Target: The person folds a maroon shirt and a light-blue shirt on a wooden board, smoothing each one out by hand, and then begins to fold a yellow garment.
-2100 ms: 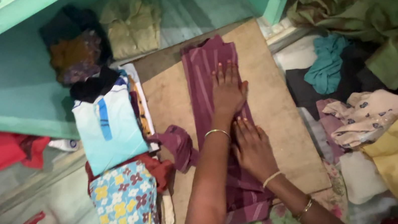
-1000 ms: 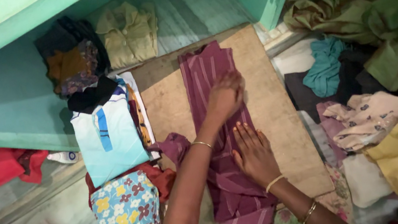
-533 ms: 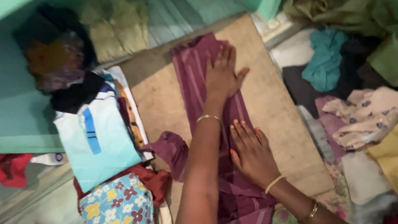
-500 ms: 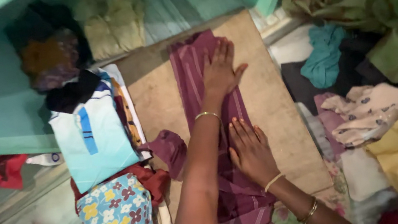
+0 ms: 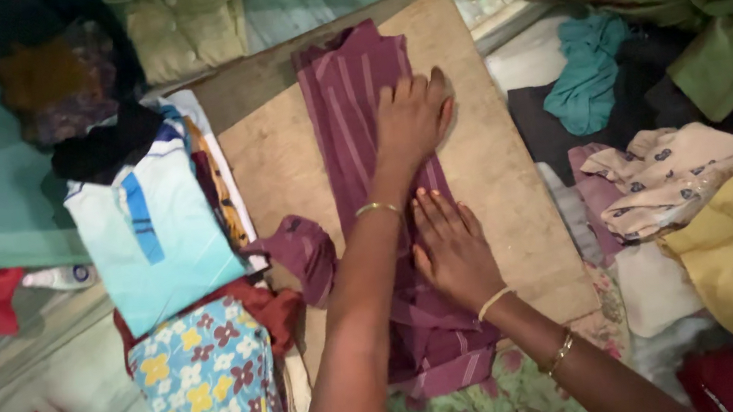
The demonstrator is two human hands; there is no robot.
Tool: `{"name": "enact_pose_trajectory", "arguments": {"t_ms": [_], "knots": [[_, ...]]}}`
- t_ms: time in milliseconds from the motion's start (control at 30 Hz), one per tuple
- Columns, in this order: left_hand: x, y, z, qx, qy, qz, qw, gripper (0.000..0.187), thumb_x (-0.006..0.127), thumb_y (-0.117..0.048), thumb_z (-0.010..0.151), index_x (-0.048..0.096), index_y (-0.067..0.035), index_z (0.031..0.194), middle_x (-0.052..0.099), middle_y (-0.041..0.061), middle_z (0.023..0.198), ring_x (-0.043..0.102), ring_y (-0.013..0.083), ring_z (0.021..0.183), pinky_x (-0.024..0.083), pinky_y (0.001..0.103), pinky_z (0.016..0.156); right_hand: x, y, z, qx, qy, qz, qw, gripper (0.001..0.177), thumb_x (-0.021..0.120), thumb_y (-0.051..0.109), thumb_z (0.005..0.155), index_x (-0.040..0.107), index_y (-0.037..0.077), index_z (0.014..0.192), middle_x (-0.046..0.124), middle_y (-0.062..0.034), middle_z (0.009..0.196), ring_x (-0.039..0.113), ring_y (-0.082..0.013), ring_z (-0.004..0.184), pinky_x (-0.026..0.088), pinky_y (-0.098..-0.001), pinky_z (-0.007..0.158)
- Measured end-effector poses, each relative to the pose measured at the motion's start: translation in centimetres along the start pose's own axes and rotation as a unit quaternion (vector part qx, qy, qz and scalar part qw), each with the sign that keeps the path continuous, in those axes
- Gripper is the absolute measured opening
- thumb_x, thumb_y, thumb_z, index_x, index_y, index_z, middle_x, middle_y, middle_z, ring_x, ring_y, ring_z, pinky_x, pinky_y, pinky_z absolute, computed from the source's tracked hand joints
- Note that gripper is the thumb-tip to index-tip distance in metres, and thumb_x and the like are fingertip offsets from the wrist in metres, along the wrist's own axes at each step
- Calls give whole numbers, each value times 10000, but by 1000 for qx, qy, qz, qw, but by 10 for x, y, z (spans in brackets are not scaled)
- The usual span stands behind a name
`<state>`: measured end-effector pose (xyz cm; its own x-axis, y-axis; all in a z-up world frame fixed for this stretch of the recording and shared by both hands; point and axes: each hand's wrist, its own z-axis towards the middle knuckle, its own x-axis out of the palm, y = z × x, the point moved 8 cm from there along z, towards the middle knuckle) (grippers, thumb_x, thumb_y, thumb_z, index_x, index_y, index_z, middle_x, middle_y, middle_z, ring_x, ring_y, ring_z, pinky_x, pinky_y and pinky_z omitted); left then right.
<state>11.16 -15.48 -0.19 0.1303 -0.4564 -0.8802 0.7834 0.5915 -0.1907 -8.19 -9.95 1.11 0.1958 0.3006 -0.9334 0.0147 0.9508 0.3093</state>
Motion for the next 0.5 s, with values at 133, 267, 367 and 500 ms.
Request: {"name": "enact_pose_trajectory", "arguments": {"t_ms": [133,267,367,500], "knots": [[-17,-1,-51,-163,6,-87,983,369,545,-357,1077,639,-126,1349,687,92,1133,660,288,1031,479,461,934,6,-2,-6,-17,-10,-11,1000,577,583,300,913,539,-19,1392,481,-218,1511,361,-351,1486,224,-515,1218],[-29,-24,-95,-145,39,-128,980,563,480,-455,1050,552,-87,1470,552,152,1472,521,329,1340,366,529,1126,13,-5,-9,-14,12,-22,1000,552,603,323,891,596,-26,1319,521,-242,1425,389,-400,1442,241,-541,1193],[-17,-28,-103,-118,127,-74,982,745,405,-611,1008,418,-87,1538,345,119,1646,268,300,1543,157,566,1230,14,-3,-12,-12,0,-16,1000,514,599,317,929,605,-16,1320,537,-227,1410,402,-407,1429,258,-551,1201],[3,-23,-101,-158,239,-71,956,865,275,-719,974,255,-148,1624,145,54,1720,70,248,1591,31,549,1263,3,6,-23,-17,-18,11,1000,458,576,282,978,593,27,1358,533,-182,1444,376,-397,1471,268,-555,1196]]}}
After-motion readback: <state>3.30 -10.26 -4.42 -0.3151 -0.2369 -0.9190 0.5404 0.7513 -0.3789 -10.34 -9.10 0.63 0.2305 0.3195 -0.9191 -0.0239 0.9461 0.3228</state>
